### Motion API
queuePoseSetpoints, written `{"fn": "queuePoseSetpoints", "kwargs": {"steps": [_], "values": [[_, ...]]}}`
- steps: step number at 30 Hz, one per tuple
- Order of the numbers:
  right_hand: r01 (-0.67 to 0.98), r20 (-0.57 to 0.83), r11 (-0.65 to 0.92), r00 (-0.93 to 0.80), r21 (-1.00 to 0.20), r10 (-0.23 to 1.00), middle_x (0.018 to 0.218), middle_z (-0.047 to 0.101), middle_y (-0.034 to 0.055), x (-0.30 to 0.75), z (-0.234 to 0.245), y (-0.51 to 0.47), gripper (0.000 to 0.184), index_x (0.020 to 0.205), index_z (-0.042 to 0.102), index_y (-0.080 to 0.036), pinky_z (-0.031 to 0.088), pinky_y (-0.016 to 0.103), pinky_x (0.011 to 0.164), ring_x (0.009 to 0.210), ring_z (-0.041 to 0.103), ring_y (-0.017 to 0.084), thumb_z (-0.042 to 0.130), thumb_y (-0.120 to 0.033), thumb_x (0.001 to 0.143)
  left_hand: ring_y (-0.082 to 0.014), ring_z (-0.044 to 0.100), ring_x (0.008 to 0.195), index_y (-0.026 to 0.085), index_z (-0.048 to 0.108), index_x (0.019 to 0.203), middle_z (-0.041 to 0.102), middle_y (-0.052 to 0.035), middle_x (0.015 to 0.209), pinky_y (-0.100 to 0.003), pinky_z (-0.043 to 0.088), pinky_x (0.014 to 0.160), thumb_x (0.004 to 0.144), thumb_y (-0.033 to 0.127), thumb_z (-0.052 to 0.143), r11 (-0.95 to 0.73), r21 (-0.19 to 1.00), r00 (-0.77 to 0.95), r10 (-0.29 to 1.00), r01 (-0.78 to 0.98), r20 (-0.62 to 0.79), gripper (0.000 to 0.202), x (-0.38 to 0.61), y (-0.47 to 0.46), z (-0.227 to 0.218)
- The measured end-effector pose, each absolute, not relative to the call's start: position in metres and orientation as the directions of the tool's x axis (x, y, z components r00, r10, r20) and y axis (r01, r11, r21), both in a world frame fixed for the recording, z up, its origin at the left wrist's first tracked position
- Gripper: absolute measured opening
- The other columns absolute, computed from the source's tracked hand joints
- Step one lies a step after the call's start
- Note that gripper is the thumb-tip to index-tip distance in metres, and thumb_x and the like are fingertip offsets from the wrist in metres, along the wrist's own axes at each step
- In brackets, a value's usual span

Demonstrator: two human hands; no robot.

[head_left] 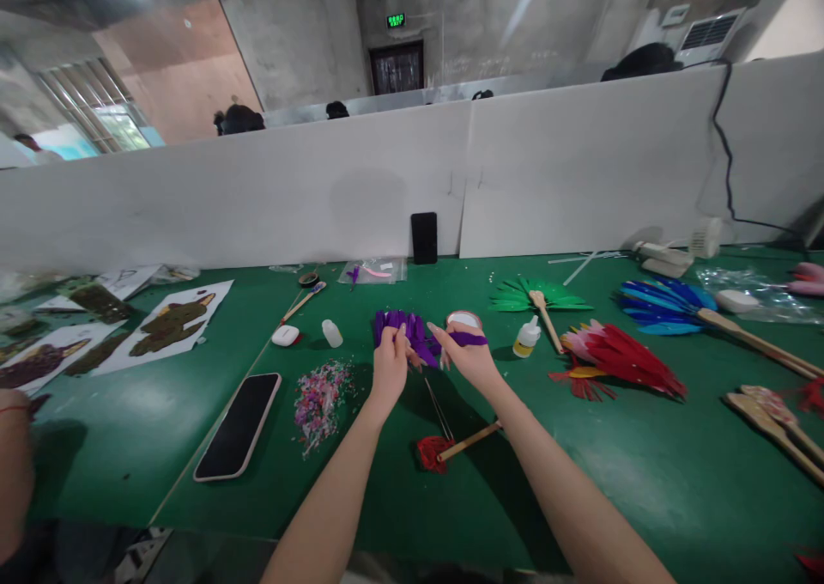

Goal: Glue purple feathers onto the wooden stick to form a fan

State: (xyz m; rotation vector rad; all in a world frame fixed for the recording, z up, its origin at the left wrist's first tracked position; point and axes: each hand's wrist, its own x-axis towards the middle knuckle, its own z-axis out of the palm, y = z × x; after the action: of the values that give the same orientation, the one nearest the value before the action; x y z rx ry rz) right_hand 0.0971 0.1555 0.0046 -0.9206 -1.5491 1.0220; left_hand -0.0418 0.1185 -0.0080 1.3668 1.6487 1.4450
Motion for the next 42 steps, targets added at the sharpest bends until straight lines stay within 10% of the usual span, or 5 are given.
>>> {"fn": "queuePoseSetpoints", "kwargs": {"steps": [17, 26, 42], "values": [[-0.223, 0.207, 0.183, -0.088, -0.957, 0.974, 0.036, 0.043, -0.0065, 0.087, 0.015, 0.142, 0.044, 0.050, 0.040, -0.021, 0.038, 0.021, 0.040, 0.033, 0.043, 0.008, 0.055, -0.054, 0.076, -0.0101, 0.056, 0.043, 0.014, 0.055, 0.075, 0.064, -0.0027, 0.058, -0.018, 0.034, 0.038, 0.070, 0.050, 0.060, -0.083, 0.987, -0.293, 0.955, -0.134, 0.040, 0.037, -0.030, 0.115, 0.005], [-0.272, 0.185, 0.131, -0.182, -0.953, 0.966, 0.037, 0.044, -0.0074, 0.077, 0.008, 0.135, 0.042, 0.054, 0.042, -0.021, 0.036, 0.021, 0.038, 0.033, 0.041, 0.007, 0.055, -0.054, 0.076, -0.0017, 0.030, 0.029, 0.013, 0.059, 0.069, 0.046, 0.0067, 0.041, -0.015, 0.021, 0.030, 0.068, 0.050, 0.062, -0.057, 0.985, -0.300, 0.954, -0.162, 0.006, 0.037, -0.028, 0.112, 0.007], [-0.333, 0.106, 0.031, -0.209, -0.942, 0.972, 0.037, 0.044, -0.0079, 0.065, 0.001, 0.125, 0.039, 0.053, 0.043, -0.020, 0.032, 0.020, 0.035, 0.031, 0.040, 0.006, 0.058, -0.046, 0.077, -0.0036, 0.030, 0.032, 0.018, 0.044, 0.061, 0.040, 0.0086, 0.041, -0.016, 0.024, 0.033, 0.075, 0.049, 0.057, -0.161, 0.984, -0.362, 0.924, -0.083, 0.120, 0.037, -0.022, 0.107, 0.004]]}}
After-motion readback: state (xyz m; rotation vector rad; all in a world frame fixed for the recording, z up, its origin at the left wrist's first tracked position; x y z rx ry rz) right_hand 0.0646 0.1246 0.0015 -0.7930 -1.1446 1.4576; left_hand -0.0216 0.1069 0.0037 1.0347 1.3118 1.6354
